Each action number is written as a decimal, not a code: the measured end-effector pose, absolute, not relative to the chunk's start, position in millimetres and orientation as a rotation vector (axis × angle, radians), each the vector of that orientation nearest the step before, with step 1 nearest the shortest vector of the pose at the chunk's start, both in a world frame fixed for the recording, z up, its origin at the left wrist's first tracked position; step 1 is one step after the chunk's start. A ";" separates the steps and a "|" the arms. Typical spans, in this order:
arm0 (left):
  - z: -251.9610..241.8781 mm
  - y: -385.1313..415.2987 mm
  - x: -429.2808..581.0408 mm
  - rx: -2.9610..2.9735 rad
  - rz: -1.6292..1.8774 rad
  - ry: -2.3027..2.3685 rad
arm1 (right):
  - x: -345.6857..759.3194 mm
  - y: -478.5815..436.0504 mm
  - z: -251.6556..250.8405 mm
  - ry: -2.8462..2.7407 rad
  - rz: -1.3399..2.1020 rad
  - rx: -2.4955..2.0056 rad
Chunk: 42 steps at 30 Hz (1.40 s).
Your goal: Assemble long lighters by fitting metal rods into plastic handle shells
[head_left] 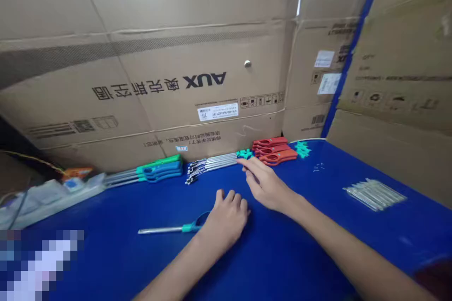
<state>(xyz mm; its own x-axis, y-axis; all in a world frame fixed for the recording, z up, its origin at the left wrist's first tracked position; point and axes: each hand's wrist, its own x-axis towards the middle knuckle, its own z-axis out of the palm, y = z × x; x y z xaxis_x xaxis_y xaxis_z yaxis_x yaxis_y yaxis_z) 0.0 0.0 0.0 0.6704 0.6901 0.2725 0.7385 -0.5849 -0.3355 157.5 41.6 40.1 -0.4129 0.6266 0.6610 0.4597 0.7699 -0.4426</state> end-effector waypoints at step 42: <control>25.9 -6.6 -11.3 -2.760 -0.368 -1.312 | 158.3 35.4 43.5 -2.137 0.323 -0.902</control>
<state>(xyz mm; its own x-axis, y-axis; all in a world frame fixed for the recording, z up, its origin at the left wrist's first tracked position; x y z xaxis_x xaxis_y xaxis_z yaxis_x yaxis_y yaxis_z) -11.3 -6.6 25.9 0.6084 0.7560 0.2413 0.7712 -0.6350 0.0449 158.3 35.4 43.5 -0.4451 0.6951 0.5646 0.4973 0.7162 -0.4896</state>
